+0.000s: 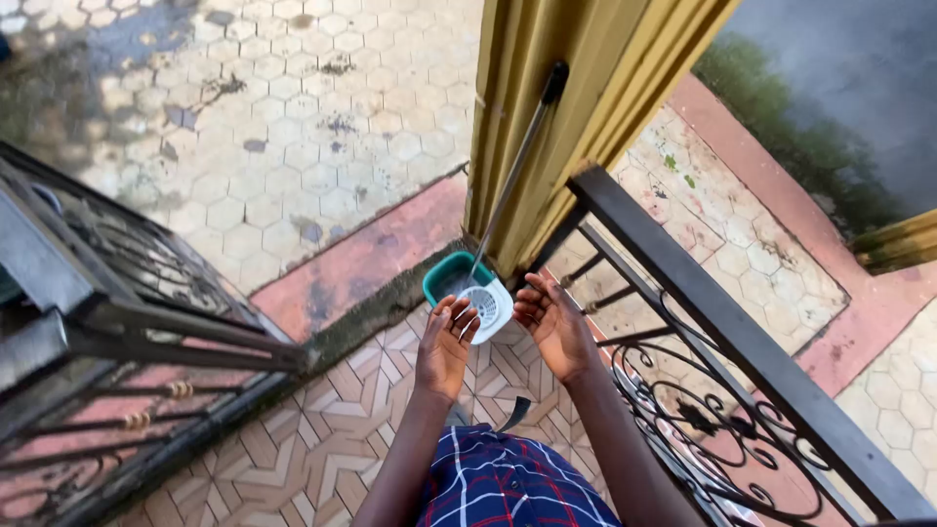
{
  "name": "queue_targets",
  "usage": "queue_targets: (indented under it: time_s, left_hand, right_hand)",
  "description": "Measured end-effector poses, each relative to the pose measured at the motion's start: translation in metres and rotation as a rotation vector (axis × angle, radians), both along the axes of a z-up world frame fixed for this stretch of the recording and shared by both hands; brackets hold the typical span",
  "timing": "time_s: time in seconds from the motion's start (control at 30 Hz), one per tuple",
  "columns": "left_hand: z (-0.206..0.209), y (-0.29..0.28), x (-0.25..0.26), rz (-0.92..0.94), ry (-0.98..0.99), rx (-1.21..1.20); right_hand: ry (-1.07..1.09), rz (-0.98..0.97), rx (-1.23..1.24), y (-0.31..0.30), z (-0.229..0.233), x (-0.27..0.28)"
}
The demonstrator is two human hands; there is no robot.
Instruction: Mopping a tiled balcony floor using a mop and bucket.
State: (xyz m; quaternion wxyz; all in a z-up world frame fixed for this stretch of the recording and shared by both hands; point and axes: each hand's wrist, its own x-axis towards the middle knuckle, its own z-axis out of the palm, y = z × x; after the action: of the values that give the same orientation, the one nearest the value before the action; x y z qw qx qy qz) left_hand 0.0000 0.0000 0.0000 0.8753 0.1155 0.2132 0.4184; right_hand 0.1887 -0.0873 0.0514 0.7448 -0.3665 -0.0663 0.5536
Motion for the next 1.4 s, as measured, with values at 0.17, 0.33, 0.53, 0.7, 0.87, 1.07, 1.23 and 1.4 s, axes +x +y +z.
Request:
queue_targets:
  time_s: [0.17, 0.33, 0.53, 0.7, 0.87, 1.07, 1.23, 1.4]
  left_hand:
    - [0.013, 0.087, 0.024, -0.096, 0.045, 0.050]
    - [-0.001, 0.140, 0.037, -0.139, 0.061, 0.080]
    - [-0.018, 0.170, 0.043, -0.090, 0.096, 0.084]
    - [-0.033, 0.181, 0.041, -0.001, 0.133, 0.096]
    - [-0.043, 0.191, 0.053, 0.080, 0.165, 0.107]
    - [-0.031, 0.189, 0.087, 0.071, 0.336, 0.175]
    - [-0.101, 0.187, 0.128, -0.023, 0.556, 0.351]
    - [-0.112, 0.176, 0.164, -0.198, 0.978, 0.552]
  right_hand:
    - [-0.129, -0.044, -0.038, 0.089, -0.012, 0.036]
    - [-0.280, -0.060, -0.118, 0.162, -0.046, 0.077]
    - [-0.626, -0.136, -0.262, 0.233, -0.074, 0.128]
    - [-0.786, -0.132, -0.348, 0.273, -0.077, 0.147]
    - [-0.802, -0.120, -0.435, 0.289, -0.047, 0.146]
    - [-1.251, 0.247, -0.257, 0.288, -0.087, 0.129]
    - [-1.238, 0.540, 0.191, 0.248, -0.033, 0.087]
    - [-0.813, 0.474, 0.177, 0.237, -0.017, 0.097]
